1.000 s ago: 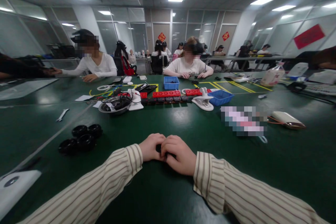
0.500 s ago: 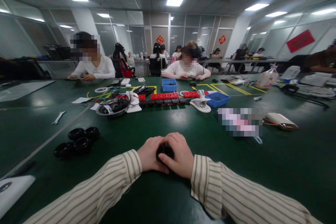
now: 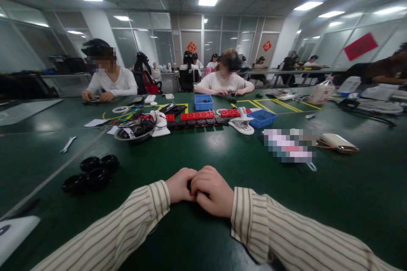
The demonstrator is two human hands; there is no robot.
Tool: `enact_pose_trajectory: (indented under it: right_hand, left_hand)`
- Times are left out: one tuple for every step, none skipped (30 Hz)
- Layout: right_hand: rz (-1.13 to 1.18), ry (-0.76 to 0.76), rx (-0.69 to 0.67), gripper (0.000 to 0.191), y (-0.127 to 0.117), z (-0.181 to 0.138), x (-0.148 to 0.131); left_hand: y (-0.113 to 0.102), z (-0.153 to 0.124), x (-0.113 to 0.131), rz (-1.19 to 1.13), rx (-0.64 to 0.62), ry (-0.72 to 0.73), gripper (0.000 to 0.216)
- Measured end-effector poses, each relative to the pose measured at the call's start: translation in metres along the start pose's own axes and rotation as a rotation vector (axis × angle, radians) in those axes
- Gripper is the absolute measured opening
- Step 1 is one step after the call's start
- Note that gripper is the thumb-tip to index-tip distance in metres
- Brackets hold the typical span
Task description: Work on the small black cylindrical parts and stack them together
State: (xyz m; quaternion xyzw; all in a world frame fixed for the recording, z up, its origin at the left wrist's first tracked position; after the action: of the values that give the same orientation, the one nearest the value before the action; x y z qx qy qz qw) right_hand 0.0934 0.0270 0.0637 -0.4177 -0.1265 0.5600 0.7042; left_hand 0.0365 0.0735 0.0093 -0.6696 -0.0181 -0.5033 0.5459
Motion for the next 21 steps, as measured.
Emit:
enact_pose_trajectory:
  right_hand:
    - [0.016, -0.039, -0.01, 0.016, 0.001, 0.0, -0.003]
    - [0.024, -0.065, -0.022, 0.016, 0.001, -0.001, -0.005]
    - [0.026, -0.08, -0.033, 0.017, 0.002, -0.001, -0.006]
    - [0.026, -0.089, -0.038, 0.017, 0.002, -0.001, -0.007]
    - [0.027, -0.097, -0.035, 0.017, 0.001, -0.001, -0.008]
    - [0.028, -0.105, -0.023, 0.017, 0.0, -0.001, -0.01]
    - [0.03, -0.108, -0.003, 0.018, -0.003, -0.001, -0.01]
    - [0.027, -0.1, 0.022, 0.018, -0.006, -0.001, -0.01]
    - [0.015, -0.076, 0.049, 0.018, -0.009, 0.0, -0.009]
    - [-0.009, -0.035, 0.072, 0.017, -0.012, 0.0, -0.007]
    - [-0.044, 0.02, 0.085, 0.016, -0.014, 0.0, -0.003]
    - [-0.087, 0.086, 0.085, 0.017, -0.015, 0.0, 0.002]
    - [-0.132, 0.152, 0.075, 0.019, -0.015, 0.0, 0.007]
    - [-0.174, 0.212, 0.057, 0.023, -0.014, -0.001, 0.012]
    - [-0.21, 0.261, 0.032, 0.025, -0.012, -0.001, 0.017]
    - [-0.237, 0.295, 0.006, 0.027, -0.009, -0.002, 0.02]
    - [-0.257, 0.314, -0.018, 0.027, -0.007, -0.002, 0.022]
    - [-0.269, 0.323, -0.039, 0.026, -0.004, -0.002, 0.024]
    - [-0.275, 0.325, -0.055, 0.025, -0.001, -0.002, 0.025]
    - [-0.274, 0.323, -0.067, 0.023, 0.001, -0.002, 0.025]
    - [-0.265, 0.317, -0.077, 0.02, 0.002, -0.002, 0.025]
  left_hand:
    - [0.0, 0.0, 0.0, -0.014, -0.019, 0.006, 0.017]
    - [0.0, 0.0, 0.0, -0.026, -0.033, 0.009, 0.018]
    - [0.0, 0.0, 0.0, -0.036, -0.043, 0.012, 0.019]
    - [0.0, 0.0, 0.0, -0.044, -0.05, 0.014, 0.021]
    - [0.0, -0.001, 0.001, -0.046, -0.055, 0.016, 0.022]
    - [0.001, -0.001, 0.002, -0.042, -0.055, 0.019, 0.023]
    - [0.001, -0.002, 0.003, -0.033, -0.054, 0.022, 0.025]
    - [0.001, -0.003, 0.004, -0.02, -0.046, 0.023, 0.028]
    - [0.001, -0.004, 0.005, -0.001, -0.029, 0.019, 0.033]
    - [-0.001, -0.004, 0.006, 0.024, 0.004, 0.007, 0.041]
    - [-0.003, -0.006, 0.007, 0.051, 0.049, -0.015, 0.051]
    - [-0.006, -0.007, 0.007, 0.078, 0.1, -0.045, 0.061]
    - [-0.009, -0.009, 0.007, 0.106, 0.15, -0.079, 0.069]
    - [-0.011, -0.011, 0.008, 0.134, 0.192, -0.113, 0.074]
    - [-0.012, -0.013, 0.009, 0.161, 0.216, -0.142, 0.076]
    - [-0.012, -0.015, 0.011, 0.186, 0.224, -0.163, 0.076]
    - [-0.011, -0.015, 0.013, 0.21, 0.221, -0.177, 0.072]
    - [-0.01, -0.016, 0.015, 0.234, 0.214, -0.185, 0.065]
    - [-0.009, -0.016, 0.017, 0.257, 0.207, -0.191, 0.057]
    - [-0.008, -0.016, 0.018, 0.271, 0.202, -0.193, 0.049]
    - [-0.007, -0.016, 0.018, 0.274, 0.194, -0.19, 0.041]
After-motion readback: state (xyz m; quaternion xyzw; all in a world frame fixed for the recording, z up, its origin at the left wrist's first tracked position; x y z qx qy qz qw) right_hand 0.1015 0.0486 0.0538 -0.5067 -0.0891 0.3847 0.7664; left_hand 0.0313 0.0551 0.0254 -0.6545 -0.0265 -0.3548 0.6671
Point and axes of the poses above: each hand's wrist, its own z-axis towards the middle knuckle, its own y-axis out of the palm, x = y × z, the point moved 8 cm from there along z, towards the middle knuckle, and after that the axes turned 10 degrees about -z, right-handed, at the moved point
